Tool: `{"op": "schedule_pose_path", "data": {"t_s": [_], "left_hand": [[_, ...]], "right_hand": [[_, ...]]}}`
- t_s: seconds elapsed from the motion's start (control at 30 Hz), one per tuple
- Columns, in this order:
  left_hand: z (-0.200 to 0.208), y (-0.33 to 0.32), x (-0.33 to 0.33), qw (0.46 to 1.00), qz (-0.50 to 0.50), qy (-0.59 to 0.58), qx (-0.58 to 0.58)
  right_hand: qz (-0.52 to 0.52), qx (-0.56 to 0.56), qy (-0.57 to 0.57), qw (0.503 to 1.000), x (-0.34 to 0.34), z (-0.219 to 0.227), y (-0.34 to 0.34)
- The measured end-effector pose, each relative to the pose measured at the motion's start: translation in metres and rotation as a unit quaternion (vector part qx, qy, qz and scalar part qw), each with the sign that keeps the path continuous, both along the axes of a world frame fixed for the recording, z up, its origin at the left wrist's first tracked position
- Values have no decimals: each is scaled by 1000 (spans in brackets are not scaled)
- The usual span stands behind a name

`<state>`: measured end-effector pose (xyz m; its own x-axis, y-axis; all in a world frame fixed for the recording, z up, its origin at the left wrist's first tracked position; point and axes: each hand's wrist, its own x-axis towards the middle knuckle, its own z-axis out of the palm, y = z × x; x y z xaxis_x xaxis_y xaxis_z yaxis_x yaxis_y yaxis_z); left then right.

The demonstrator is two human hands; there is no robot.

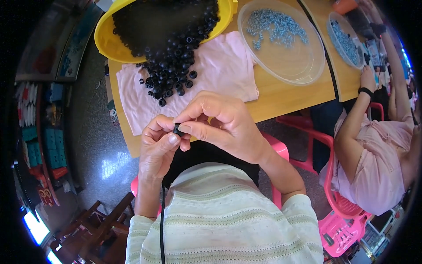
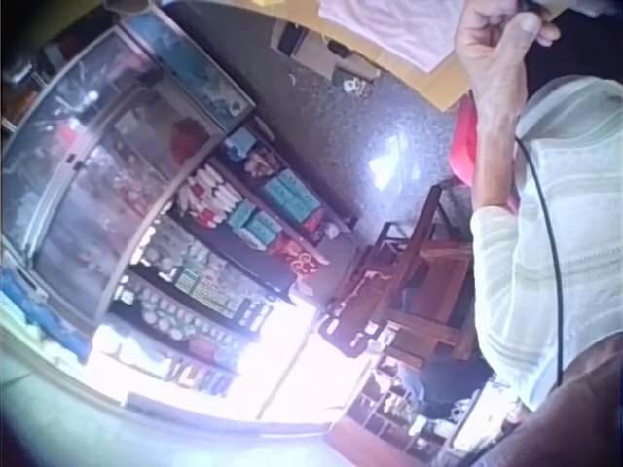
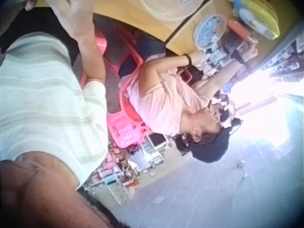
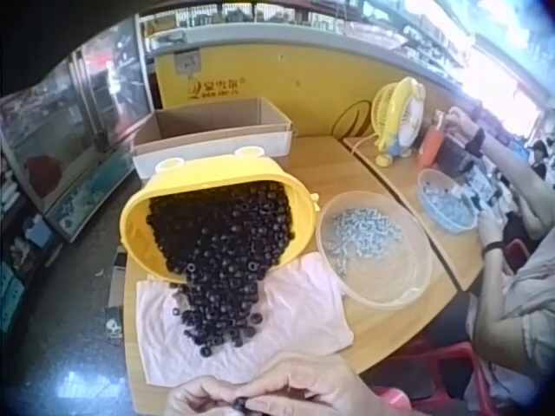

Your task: The person repeatedly assembles small plastic components by inserting metal pieces into them by hand.

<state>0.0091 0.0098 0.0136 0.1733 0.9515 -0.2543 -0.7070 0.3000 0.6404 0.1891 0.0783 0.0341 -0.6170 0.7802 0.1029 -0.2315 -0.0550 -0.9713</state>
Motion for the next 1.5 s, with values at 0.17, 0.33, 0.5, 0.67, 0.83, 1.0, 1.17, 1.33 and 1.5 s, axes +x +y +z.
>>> {"op": "schedule_pose_path", "data": {"t_s": [0.17, 0.33, 0.5, 0.67, 0.83, 1.0, 1.17, 1.33, 1.5], "left_hand": [[2, 2, 1, 999, -3, -9, -39], [6, 5, 3, 996, -4, -29, -89], [4, 3, 5, 994, -10, -21, -108], [13, 4, 12, 993, -3, 13, -121], [14, 7, 10, 995, -23, 8, -101], [19, 24, 2, 995, -12, 74, -69], [62, 80, -31, 896, 99, 372, 222], [90, 215, -90, 530, 340, 653, 421], [78, 324, -196, 592, 321, 664, 324]], "right_hand": [[-73, 235, -164, 955, 0, 11, -4], [-130, 361, -213, 899, -5, 6, -7], [-159, 449, -206, 855, -3, -4, -4], [-177, 476, -194, 839, 0, -6, -7], [-162, 510, -181, 825, 4, -5, -7], [-160, 425, -154, 877, 1, -10, 6], [-168, 241, -211, 932, 7, 0, 32], [-165, 257, -357, 883, 16, -27, 51], [-170, 308, -307, 884, 0, -32, 59]]}}
